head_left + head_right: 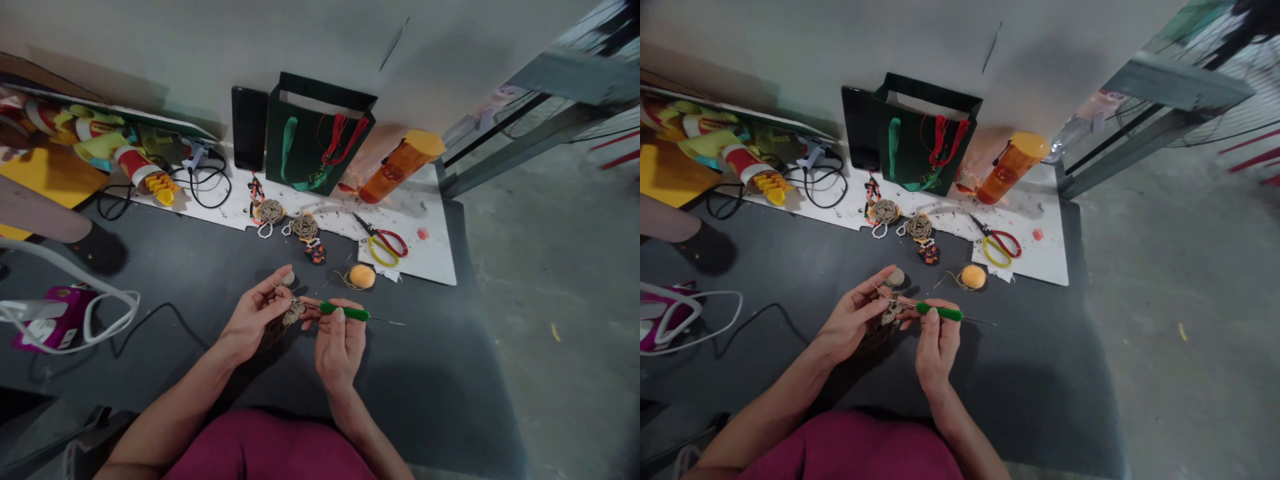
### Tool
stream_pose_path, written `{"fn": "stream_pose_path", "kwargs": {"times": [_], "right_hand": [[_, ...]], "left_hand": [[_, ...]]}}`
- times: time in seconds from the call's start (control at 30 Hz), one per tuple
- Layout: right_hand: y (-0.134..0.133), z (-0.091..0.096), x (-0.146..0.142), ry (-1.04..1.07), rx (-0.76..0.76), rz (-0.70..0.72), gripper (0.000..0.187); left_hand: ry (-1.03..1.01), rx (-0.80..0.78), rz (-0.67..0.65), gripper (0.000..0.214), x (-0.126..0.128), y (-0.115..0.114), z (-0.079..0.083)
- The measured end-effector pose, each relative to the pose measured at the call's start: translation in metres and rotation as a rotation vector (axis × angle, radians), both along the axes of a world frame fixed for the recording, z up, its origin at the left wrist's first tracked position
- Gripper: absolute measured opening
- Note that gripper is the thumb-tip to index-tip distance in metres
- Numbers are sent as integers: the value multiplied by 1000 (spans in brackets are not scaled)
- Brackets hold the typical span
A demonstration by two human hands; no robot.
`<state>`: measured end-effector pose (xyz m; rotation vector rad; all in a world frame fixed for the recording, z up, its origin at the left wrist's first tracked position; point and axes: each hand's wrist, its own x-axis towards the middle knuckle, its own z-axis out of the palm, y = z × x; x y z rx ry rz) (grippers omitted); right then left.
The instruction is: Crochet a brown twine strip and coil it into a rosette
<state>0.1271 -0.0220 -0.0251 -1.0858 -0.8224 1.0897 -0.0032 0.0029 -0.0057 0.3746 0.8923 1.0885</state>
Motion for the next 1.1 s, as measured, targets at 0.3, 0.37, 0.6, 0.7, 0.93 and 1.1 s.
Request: {"fn": "stream_pose_path", "kwargs": {"times": [0.3, 0.37, 0.6, 0.7, 0.93, 1.1], "right_hand": [[0, 2, -1, -18, 5, -12, 8], [0, 2, -1, -29, -2, -15, 9], [1, 1, -1, -34, 5, -13, 8], [1, 1, -1, -60, -5, -26, 10], [0, 2, -2, -29, 2, -8, 9], [0, 1, -2, -50, -22, -36, 11]], "left_hand": [[-10, -4, 12, 53, -1, 0, -1], [-11, -11, 10, 53, -1, 0, 0], [0, -4, -3, 51, 0, 0, 0], [3, 6, -6, 50, 0, 0, 0], [3, -1, -5, 52, 0, 0, 0], [9, 5, -11, 52, 1, 0, 0]]}}
